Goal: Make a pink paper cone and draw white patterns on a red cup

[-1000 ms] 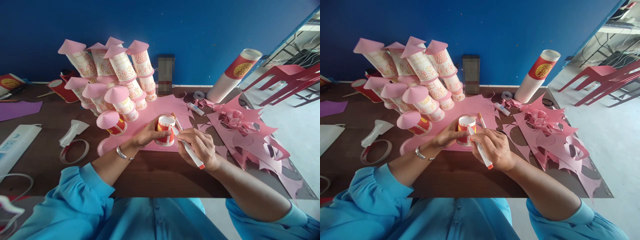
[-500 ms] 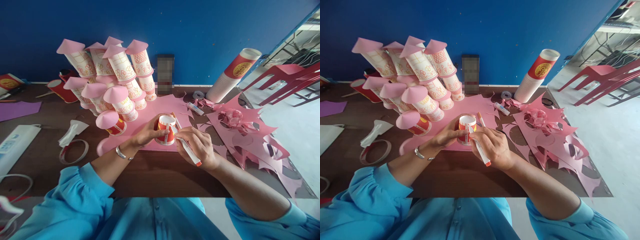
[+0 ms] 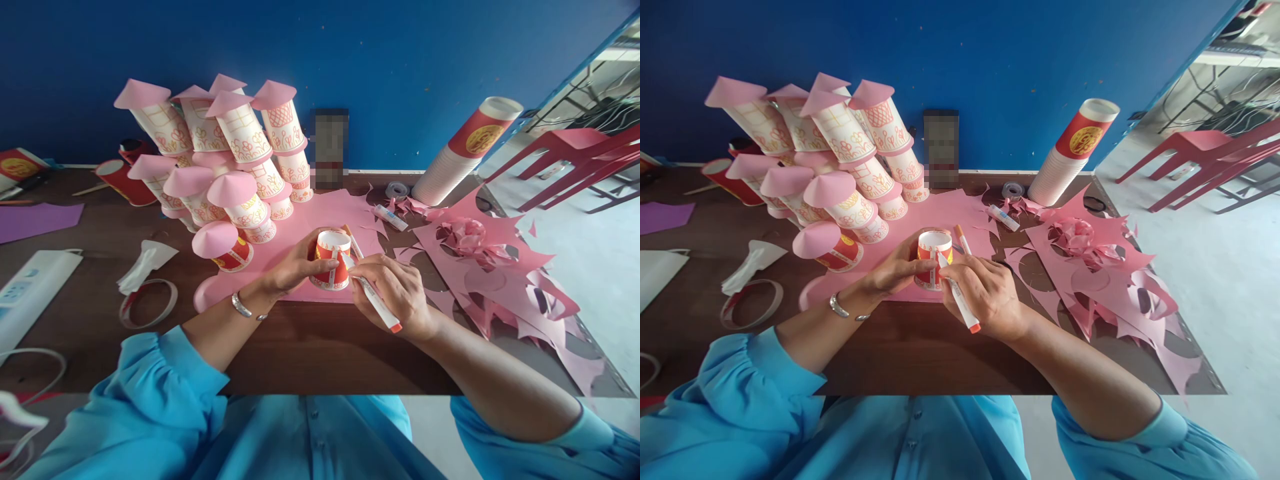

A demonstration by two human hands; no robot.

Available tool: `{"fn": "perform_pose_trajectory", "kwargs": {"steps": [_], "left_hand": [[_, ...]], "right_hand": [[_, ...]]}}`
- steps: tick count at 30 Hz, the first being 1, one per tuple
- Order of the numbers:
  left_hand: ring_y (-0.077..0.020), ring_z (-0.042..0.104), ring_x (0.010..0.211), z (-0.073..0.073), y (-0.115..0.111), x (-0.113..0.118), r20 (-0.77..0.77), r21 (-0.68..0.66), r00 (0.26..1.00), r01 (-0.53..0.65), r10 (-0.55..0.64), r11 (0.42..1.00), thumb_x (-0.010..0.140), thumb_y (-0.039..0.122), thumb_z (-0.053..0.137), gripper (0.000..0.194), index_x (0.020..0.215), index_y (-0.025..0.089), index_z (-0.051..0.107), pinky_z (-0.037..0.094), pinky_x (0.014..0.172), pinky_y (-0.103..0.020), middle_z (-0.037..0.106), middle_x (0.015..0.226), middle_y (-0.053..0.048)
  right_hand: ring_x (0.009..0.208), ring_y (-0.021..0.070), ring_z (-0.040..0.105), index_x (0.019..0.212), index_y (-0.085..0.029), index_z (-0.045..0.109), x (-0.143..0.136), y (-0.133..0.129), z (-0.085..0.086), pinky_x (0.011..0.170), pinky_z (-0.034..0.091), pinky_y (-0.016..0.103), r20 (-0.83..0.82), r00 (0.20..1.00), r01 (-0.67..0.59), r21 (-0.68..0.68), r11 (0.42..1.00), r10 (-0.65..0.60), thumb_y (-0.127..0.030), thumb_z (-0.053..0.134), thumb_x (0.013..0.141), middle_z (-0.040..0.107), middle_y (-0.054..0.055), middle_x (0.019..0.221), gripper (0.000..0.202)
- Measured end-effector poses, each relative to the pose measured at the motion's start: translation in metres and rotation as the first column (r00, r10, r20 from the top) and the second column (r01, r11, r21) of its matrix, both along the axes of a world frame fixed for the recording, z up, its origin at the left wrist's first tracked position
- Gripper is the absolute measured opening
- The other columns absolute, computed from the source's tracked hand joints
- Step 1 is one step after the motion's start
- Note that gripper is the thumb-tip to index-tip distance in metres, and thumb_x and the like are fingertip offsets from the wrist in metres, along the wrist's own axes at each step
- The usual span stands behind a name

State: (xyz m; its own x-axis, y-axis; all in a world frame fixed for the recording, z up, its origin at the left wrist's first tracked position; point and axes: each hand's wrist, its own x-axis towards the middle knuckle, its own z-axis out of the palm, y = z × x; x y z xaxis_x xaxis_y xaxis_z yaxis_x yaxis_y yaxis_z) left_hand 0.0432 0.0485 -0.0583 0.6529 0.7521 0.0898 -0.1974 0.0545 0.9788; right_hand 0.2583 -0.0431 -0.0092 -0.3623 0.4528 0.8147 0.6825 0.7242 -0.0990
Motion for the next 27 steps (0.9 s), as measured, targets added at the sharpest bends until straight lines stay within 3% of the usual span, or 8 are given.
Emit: {"fn": "perform_pose_trajectory", "kwargs": {"steps": [27], "left_hand": [[-0.0351, 0.065, 0.142, 0.0022, -0.0005, 0.0011, 0.036, 0.022, 0.999, 0.027, -0.028, 0.999, 0.089, 0.044, 0.095, 0.063, 0.143, 0.023, 0.070, 0.053, 0.116, -0.045, 0.072, 0.151, -0.012]], "right_hand": [[0.072, 0.0163, 0.079, 0.112, -0.023, 0.062, 0.0003, -0.0008, 0.0029, 0.063, 0.062, 0.025, -0.006, 1.000, 0.008, 0.005, 1.000, -0.008, -0.009, 0.064, 0.103, 0.081, 0.002, 0.089, 0.017]]}}
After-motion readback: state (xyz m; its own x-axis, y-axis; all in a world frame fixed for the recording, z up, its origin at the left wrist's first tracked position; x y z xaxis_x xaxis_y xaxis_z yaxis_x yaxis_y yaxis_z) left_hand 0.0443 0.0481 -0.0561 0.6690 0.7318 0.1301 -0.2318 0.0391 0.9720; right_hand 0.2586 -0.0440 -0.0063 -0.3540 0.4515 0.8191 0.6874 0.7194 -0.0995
